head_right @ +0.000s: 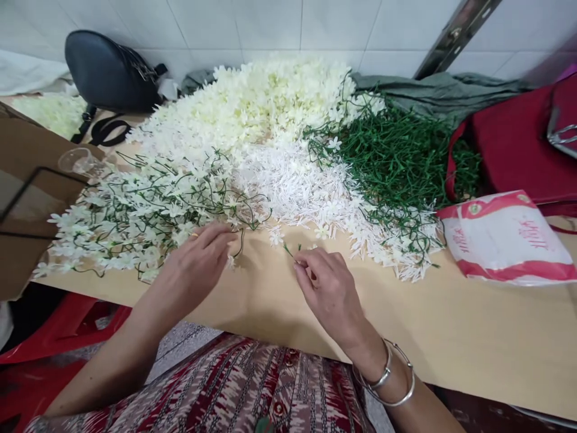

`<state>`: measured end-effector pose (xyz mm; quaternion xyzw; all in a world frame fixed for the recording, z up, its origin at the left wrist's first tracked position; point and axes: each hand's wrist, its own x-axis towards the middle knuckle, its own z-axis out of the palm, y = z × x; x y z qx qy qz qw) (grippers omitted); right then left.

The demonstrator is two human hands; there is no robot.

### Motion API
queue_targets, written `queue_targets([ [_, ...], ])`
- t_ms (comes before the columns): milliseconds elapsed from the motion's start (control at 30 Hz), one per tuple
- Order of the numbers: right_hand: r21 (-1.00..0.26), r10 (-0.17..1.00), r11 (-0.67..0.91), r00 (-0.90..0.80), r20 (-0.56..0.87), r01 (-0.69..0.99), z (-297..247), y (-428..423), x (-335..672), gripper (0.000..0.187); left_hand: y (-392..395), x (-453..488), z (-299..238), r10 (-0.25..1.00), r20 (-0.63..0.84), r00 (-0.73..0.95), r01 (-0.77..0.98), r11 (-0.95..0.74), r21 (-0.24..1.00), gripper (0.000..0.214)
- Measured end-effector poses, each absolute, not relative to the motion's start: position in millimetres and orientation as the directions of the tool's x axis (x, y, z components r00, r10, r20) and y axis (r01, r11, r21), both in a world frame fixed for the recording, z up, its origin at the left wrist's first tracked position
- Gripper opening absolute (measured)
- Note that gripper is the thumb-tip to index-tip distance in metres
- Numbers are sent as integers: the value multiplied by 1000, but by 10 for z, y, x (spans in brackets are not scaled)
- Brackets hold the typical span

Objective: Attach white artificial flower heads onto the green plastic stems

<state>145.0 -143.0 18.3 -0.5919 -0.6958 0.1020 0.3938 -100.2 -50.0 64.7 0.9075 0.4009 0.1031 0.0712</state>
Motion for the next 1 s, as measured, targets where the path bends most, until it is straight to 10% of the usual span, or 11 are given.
queue_targets([
  [167, -739, 895, 273, 120, 430, 615, 253, -1355, 1346, 17, -640, -565, 507, 724, 118, 680, 401, -502, 766, 30],
  [300, -762, 891, 280, 136, 432, 584, 194, -1356, 1321, 22, -597, -332, 259, 807, 96, 583, 132, -211, 969, 19],
  [500, -803, 905, 185, 220, 364, 566, 144, -1343, 1738, 10, -474, -413, 246, 814, -53, 579, -43, 95, 995, 25],
  [833, -583, 977, 93, 40, 212, 807, 12, -863, 1949, 5, -488, -265, 436, 547, -139, 825, 212, -71, 975, 30],
  [1000, -569, 957, 165, 8, 289, 806, -32, -732, 1914, 12, -410, -149, 387, 621, -129, 773, 93, 90, 992, 34],
])
